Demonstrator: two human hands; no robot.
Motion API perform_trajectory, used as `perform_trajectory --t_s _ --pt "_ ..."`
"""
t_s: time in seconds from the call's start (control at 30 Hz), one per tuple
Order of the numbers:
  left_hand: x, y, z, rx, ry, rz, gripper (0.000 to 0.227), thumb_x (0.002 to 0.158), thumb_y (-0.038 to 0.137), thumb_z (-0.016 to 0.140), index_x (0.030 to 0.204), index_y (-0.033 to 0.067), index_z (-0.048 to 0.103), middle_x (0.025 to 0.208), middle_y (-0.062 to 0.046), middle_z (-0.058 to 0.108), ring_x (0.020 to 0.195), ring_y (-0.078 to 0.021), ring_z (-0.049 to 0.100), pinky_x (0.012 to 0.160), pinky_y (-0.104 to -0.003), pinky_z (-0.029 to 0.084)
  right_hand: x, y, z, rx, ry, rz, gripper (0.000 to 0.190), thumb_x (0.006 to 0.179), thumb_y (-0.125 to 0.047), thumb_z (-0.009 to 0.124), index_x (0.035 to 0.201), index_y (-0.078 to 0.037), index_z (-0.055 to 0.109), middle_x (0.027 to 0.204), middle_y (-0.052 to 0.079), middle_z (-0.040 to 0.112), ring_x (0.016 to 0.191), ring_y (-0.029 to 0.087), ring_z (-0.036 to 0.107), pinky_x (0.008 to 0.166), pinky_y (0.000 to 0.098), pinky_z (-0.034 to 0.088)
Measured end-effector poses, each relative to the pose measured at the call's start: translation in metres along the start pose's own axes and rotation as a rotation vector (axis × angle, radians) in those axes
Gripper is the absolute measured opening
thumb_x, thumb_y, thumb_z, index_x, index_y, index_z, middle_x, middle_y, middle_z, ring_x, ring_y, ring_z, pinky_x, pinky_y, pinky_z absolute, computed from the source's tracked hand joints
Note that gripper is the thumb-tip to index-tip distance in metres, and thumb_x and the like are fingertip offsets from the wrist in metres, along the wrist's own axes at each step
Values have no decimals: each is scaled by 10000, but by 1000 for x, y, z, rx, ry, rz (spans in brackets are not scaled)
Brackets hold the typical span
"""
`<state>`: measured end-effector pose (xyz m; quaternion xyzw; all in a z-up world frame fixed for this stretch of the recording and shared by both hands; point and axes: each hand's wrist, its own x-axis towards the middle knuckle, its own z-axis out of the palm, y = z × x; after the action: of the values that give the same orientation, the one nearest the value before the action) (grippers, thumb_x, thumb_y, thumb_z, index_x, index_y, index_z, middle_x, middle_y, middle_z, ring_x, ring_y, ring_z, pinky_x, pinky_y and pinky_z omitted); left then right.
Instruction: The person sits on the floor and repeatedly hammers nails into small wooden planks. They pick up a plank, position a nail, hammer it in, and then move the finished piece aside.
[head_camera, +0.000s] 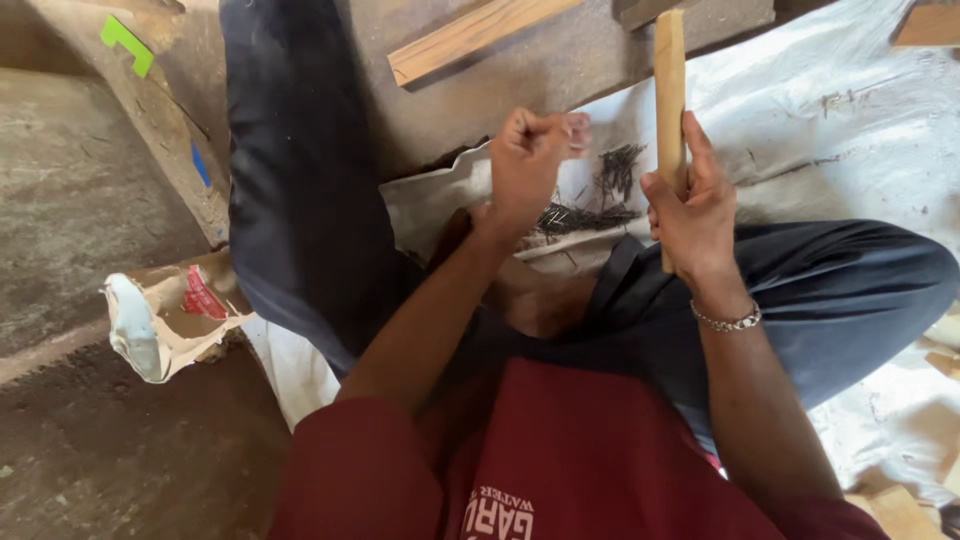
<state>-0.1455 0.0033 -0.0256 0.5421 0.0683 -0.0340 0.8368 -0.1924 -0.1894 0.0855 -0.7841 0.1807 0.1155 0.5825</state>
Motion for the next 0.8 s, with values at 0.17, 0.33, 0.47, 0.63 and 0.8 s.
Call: perform_trajectory --t_s 0.17,0.33,0.47,0.63,0.8 --pt "26 23 15 -179 182 -214 155 980 60 685 1088 -32 622 951 -151 725 786 -204 712 704 -344 622 -1 -3 -2 50 -15 -5 755 993 -30 680 1654 -82 319 740 -40 575 539 35 516 449 212 460" --pt "53 27 15 -84 122 -208 271 897 24 740 1138 -48 637 960 -146 732 825 -225 758 769 -370 679 -1 -2 -2 92 -14 -28 757 985 -22 680 1654 -78 331 747 -34 558 541 37 506 452 219 450" --pt "101 33 14 229 82 81 201 916 31 730 1113 5 705 839 -58 709 738 -153 723 672 -298 619 -1 -2 -2 53 5 -57 754 974 -11 689 1644 -63 349 806 -13 576 561 42 514 459 225 449" --pt "151 31 12 531 -20 493 66 952 53 734 984 3 705 779 -23 728 705 -78 610 640 -260 522 -1 -6 -2 29 3 -54 762 959 -19 694 1634 -53 342 834 -4 581 563 45 521 458 225 457" --pt "169 13 3 708 -25 502 102 946 65 718 896 7 651 661 -54 596 569 -102 514 541 -298 429 2 -7 -2 -21 29 -95 747 950 -15 708 1616 -33 370 934 -3 616 593 48 541 480 229 475"
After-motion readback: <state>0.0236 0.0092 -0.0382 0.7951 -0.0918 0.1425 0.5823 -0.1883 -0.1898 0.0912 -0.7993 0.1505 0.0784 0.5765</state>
